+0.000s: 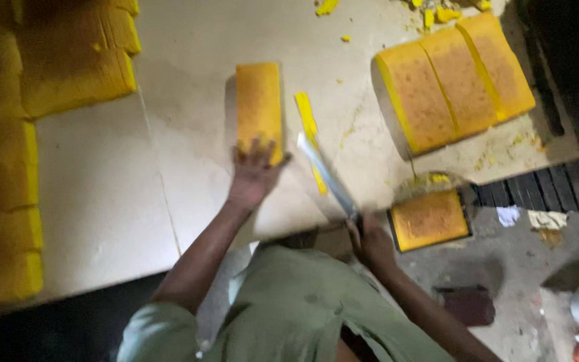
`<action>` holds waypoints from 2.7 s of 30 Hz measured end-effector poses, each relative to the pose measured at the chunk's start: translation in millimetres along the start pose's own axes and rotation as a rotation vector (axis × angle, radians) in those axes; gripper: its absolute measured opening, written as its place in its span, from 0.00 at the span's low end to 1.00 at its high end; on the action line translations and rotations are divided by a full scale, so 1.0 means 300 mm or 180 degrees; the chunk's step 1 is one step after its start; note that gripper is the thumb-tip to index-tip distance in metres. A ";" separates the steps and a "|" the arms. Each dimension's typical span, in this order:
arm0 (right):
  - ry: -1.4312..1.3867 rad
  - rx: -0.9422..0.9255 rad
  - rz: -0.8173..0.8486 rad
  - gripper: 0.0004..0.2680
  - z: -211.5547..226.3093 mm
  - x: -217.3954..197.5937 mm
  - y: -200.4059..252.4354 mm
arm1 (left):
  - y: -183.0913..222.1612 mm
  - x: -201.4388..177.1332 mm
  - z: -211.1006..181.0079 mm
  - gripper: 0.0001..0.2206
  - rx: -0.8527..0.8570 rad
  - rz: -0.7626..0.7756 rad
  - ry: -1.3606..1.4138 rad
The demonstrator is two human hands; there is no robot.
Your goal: The person removes a yellow rectangular food block from a metal tray, places it on a white work surface, and uses a long knife to slice it into smaller rectangular pieces. The person repeatedly cuts the block into uniform strips and stacks them on the left side of the table.
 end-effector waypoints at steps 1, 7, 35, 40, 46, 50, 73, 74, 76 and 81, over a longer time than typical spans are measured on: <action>0.0091 -0.0128 0.0205 0.13 -0.006 -0.009 0.001 | -0.025 -0.014 0.120 0.23 -0.0366 -0.0120 -0.0313; 0.0539 -0.1318 0.0903 0.07 -0.027 0.005 -0.163 | -0.188 -0.095 0.562 0.28 -0.1350 -0.0478 0.0088; -0.2234 0.1034 0.0644 0.12 -0.251 -0.160 -0.342 | -0.274 -0.046 -0.351 0.48 -0.0341 0.1132 0.0769; -0.2297 0.0323 0.1037 0.12 -0.342 -0.165 -0.303 | -0.271 -0.075 -0.453 0.50 -0.0223 0.1108 0.0443; -0.0924 -0.0428 0.1217 0.20 -0.320 -0.152 -0.127 | -0.258 -0.063 -0.468 0.50 -0.0666 0.1259 0.0372; -0.0499 -0.0277 0.1626 0.22 -0.227 -0.157 -0.130 | -0.340 -0.008 -0.528 0.34 -0.0822 0.0550 0.0011; 0.0446 0.0221 0.1476 0.16 -0.116 -0.135 -0.003 | -0.307 0.113 -0.503 0.28 -0.0845 0.0412 0.0347; 0.0291 -0.0398 0.0995 0.20 -0.086 -0.108 -0.046 | -0.292 0.122 -0.508 0.27 -0.0818 0.0471 0.0336; 0.0427 -0.0801 0.0637 0.24 -0.054 -0.084 -0.146 | -0.285 0.123 -0.501 0.29 -0.0788 0.0244 0.0624; 0.0732 0.0245 0.1431 0.24 0.067 -0.127 -0.338 | -0.279 0.103 -0.506 0.32 -0.0785 -0.0175 -0.0148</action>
Point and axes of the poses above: each hand's wrist, its own y-axis away from the middle knuckle, its own x-axis out of the palm, z = x × y, the point moved 4 cm from there along -y, towards the middle knuckle, and after that the axes turned 4 degrees about x, right-handed, at the moved point
